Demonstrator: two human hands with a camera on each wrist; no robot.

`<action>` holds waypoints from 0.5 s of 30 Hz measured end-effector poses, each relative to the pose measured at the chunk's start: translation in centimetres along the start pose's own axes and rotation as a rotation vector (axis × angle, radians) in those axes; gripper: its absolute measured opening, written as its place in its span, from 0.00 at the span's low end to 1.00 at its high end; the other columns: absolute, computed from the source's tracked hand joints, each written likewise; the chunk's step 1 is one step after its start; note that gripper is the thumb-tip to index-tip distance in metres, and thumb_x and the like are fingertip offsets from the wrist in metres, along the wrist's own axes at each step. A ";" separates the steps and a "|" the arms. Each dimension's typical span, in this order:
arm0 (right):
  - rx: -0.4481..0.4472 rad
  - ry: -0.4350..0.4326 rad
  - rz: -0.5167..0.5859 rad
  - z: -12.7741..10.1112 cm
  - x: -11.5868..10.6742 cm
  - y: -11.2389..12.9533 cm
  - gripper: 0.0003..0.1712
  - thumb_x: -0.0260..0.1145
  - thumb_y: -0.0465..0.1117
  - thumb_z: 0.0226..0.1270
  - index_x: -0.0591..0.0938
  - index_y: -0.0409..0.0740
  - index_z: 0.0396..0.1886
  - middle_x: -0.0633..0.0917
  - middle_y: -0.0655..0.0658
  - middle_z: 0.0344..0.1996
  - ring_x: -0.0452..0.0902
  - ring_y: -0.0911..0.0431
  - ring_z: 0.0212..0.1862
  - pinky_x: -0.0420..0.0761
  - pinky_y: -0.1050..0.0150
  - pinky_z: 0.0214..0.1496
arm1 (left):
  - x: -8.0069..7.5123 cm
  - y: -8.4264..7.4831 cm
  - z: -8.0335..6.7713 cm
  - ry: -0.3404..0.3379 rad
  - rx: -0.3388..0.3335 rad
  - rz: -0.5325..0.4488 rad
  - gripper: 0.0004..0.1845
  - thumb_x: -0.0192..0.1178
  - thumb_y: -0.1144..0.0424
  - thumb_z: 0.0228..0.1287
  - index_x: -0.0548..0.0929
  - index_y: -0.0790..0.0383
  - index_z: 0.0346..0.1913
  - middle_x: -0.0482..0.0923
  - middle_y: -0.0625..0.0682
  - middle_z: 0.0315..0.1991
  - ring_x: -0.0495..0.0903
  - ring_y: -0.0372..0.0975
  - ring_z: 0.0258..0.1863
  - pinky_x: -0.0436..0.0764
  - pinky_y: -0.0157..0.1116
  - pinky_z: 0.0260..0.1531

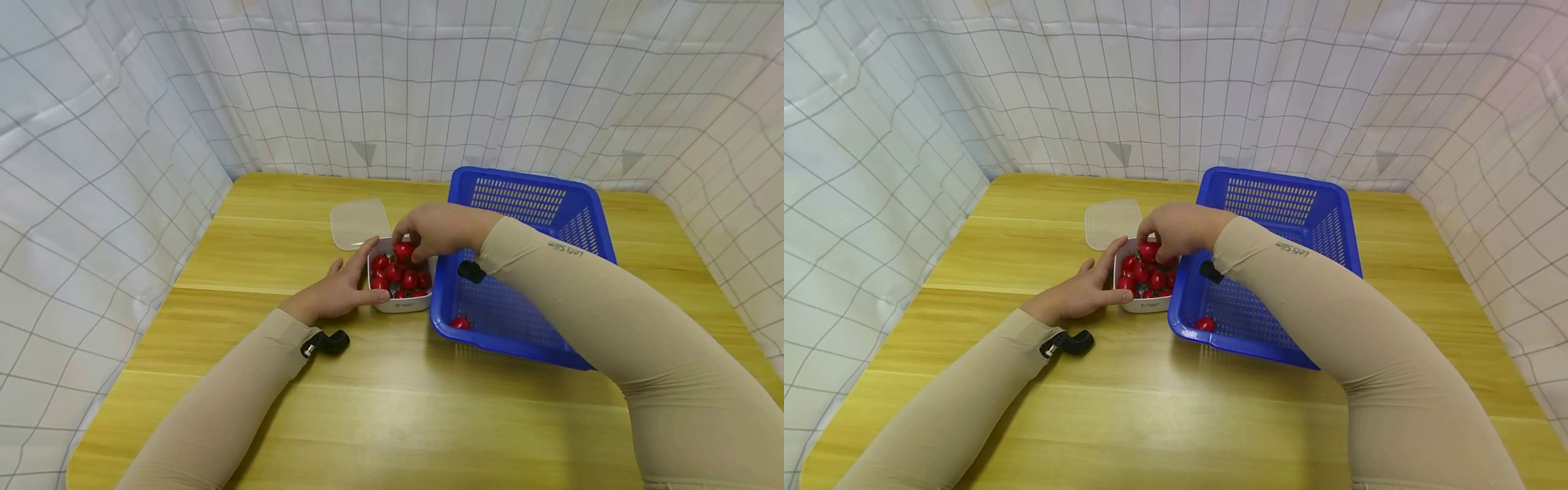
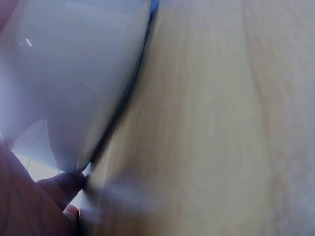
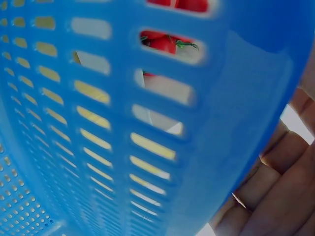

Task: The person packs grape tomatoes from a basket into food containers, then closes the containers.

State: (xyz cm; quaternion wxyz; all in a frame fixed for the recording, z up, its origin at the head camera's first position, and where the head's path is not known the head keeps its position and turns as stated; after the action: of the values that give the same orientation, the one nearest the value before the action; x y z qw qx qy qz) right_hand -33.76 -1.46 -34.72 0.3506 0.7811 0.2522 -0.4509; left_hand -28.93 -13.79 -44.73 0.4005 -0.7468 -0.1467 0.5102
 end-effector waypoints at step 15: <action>-0.018 -0.013 -0.003 0.2 -0.2 0.3 0.23 0.72 0.39 0.70 0.84 0.51 0.64 0.89 0.46 0.43 0.83 0.53 0.45 0.86 0.57 0.51 | 0.0 0.0 0.0 0.008 -0.010 0.003 0.58 0.63 0.38 0.70 0.33 0.45 0.87 0.36 0.50 0.88 0.40 0.50 0.87 0.25 0.62 0.80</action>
State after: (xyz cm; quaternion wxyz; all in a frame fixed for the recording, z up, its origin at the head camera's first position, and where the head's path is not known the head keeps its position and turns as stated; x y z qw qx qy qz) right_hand -33.76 -1.78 -34.48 0.3586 0.7745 0.2553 -0.4543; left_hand -28.91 -13.79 -44.78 0.3965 -0.7510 -0.1467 0.5072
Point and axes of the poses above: each hand's wrist, its own z-axis towards the middle knuckle, its own x-axis out of the palm, y = z × x, the point moved 9 cm from there along z, towards the middle knuckle
